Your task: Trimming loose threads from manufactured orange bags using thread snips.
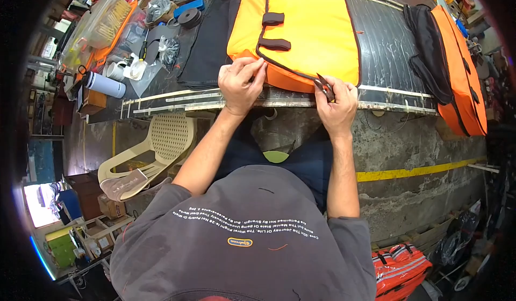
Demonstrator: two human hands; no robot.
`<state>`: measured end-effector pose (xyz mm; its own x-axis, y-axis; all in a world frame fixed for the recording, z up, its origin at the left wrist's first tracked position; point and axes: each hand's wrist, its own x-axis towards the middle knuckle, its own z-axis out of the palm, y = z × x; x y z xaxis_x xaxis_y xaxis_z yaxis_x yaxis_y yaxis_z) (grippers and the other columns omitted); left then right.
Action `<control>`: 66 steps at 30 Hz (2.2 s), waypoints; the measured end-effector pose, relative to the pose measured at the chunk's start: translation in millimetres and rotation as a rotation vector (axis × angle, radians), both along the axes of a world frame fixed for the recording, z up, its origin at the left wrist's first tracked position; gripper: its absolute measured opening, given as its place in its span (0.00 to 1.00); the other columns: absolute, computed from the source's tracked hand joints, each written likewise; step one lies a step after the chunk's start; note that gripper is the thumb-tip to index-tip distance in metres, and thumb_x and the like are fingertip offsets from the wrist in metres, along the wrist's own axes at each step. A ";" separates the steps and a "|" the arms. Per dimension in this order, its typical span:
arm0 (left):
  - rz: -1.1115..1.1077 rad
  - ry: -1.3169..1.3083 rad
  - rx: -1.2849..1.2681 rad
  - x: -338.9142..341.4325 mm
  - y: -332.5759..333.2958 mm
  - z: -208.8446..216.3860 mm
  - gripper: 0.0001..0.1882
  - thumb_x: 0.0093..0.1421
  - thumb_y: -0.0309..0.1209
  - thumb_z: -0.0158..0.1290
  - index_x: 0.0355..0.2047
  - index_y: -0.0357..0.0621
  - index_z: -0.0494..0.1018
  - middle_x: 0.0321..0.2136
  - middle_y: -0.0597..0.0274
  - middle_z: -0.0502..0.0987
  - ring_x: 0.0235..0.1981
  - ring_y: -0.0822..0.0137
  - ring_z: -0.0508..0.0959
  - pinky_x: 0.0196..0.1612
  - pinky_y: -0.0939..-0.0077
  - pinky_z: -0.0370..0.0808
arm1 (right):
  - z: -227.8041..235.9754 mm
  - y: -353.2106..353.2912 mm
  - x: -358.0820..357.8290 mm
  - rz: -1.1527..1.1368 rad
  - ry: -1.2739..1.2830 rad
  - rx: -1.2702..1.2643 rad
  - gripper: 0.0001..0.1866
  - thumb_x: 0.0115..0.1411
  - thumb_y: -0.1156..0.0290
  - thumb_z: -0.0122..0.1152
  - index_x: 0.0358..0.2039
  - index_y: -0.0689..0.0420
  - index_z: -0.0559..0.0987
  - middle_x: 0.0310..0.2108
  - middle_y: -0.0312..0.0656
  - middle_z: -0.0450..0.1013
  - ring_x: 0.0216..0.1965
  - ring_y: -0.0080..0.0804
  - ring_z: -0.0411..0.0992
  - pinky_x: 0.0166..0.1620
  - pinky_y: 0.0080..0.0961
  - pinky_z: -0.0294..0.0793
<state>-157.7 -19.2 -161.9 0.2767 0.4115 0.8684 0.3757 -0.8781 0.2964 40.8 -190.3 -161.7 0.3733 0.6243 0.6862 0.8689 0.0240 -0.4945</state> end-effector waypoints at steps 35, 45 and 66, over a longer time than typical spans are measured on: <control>-0.278 0.057 -0.273 28.8 -41.1 2.5 0.05 0.57 0.24 0.68 0.35 0.44 0.86 0.28 0.63 0.82 0.25 0.61 0.84 0.31 0.68 0.79 | -5.1 -19.5 8.1 0.066 0.477 0.176 0.12 0.72 0.70 0.73 0.51 0.61 0.83 0.42 0.40 0.86 0.42 0.23 0.83 0.46 0.22 0.82; -0.426 -0.070 -0.420 33.3 -45.7 -9.7 0.05 0.60 0.21 0.68 0.37 0.39 0.86 0.31 0.59 0.82 0.27 0.67 0.83 0.29 0.73 0.79 | 17.4 -8.1 17.6 0.188 -0.258 0.012 0.16 0.59 0.74 0.80 0.48 0.56 0.87 0.30 0.38 0.80 0.33 0.39 0.80 0.46 0.37 0.79; -0.434 -0.035 -0.408 30.4 -47.6 -8.6 0.07 0.59 0.19 0.67 0.38 0.39 0.85 0.28 0.59 0.80 0.27 0.64 0.82 0.31 0.71 0.78 | 19.0 10.4 22.2 0.278 -0.407 -0.058 0.15 0.61 0.70 0.75 0.49 0.54 0.87 0.32 0.36 0.77 0.32 0.37 0.77 0.43 0.37 0.79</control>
<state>-127.3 -66.7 -170.4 0.4681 0.5696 0.6756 -0.0086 -0.7616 0.6480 63.0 -179.9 -142.6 -0.1042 0.7033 0.7032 0.9564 0.2649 -0.1233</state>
